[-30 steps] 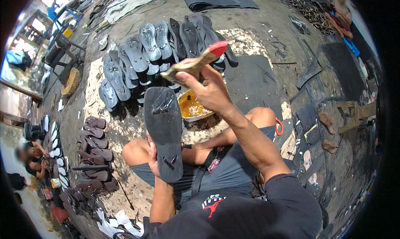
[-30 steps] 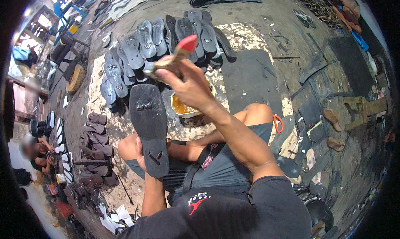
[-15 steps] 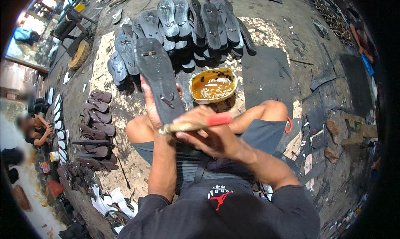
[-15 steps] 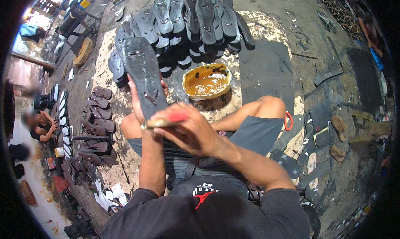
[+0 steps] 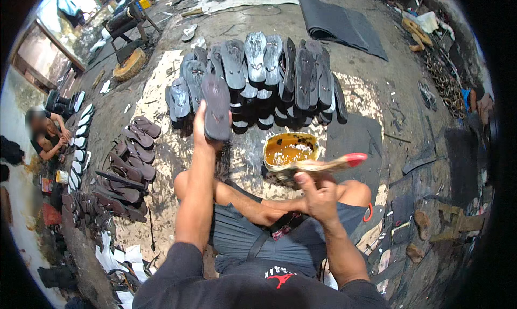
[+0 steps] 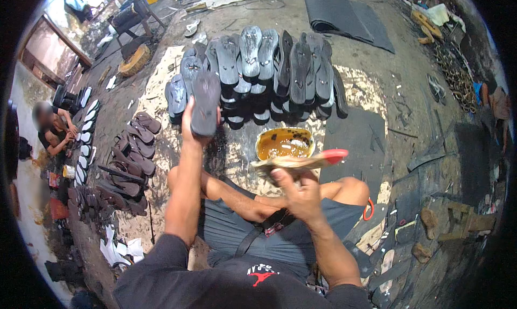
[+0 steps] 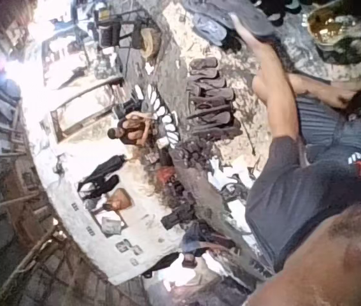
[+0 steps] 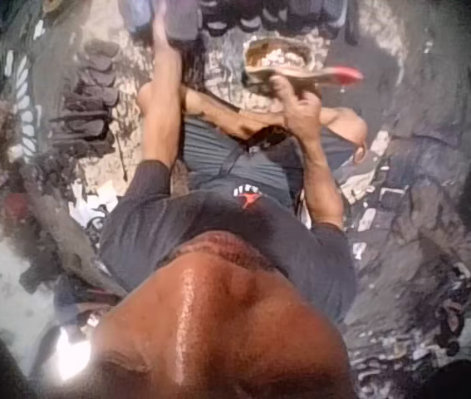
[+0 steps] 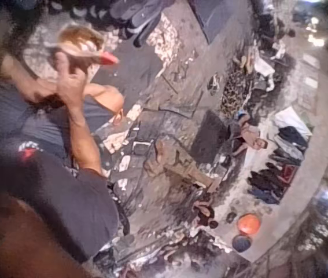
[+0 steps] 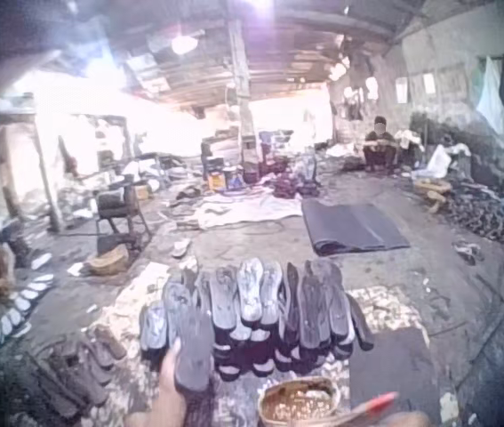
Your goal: The person sits on the ground and repeatedly applies a brownish substance to the soles of black flip-flops using a brush. They dip the brush into a container, paint each sole, and place the finished flip-flop into a growing pile.
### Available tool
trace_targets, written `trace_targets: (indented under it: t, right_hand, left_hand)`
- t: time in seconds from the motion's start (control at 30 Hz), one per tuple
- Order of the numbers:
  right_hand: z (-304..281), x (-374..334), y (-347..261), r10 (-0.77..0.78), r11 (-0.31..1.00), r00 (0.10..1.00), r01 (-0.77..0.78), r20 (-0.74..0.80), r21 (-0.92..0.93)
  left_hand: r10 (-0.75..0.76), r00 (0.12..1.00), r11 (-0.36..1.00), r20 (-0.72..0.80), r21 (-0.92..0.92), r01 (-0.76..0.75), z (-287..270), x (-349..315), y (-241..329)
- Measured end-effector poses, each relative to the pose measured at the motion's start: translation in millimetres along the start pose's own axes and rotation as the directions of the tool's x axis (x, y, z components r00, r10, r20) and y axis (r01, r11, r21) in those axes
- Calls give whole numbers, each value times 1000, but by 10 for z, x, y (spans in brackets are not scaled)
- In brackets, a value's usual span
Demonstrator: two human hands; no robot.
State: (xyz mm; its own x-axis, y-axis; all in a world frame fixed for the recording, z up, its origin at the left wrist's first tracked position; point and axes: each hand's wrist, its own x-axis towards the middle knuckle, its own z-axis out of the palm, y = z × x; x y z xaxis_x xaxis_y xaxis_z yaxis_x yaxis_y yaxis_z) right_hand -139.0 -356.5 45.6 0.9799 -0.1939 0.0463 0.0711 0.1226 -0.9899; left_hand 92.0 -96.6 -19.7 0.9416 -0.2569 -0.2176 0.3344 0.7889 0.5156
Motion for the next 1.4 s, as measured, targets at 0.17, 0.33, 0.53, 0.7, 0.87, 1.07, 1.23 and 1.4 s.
trace_targets:
  t: [0.17,0.33,0.53,0.7,0.87,1.07,1.23,1.4]
  right_hand:
    - [-207,95,-166,-172,984,972,161,-163,-80]
    - [-867,8,86,-99,972,894,-7,-437,-234]
    - [-754,447,520,-36,994,940,-3,-340,-114]
    - [-130,778,445,-41,992,991,25,-131,-124]
    - [-232,965,532,64,980,994,-79,-87,-183]
    - [-376,1185,1115,209,548,969,-7,129,-836]
    - [-359,1248,1356,141,230,945,260,296,-938]
    - [-519,1160,725,-144,962,987,157,72,-225]
  left_hand:
    - [160,914,987,-372,91,-135,-379,819,716]
    - [541,829,594,-141,762,-258,-1023,-725,910]
    - [464,811,-226,-357,837,498,-2438,-3166,-442]
    - [488,753,-128,-442,817,562,-2272,-3521,-732]
    - [754,642,-128,-138,928,349,-1763,-3038,273]
    - [532,836,-298,137,954,33,-815,-2778,504]
    - [317,926,196,-207,969,150,-566,-2897,736]
    - [267,952,-615,147,787,51,-514,-2965,820]
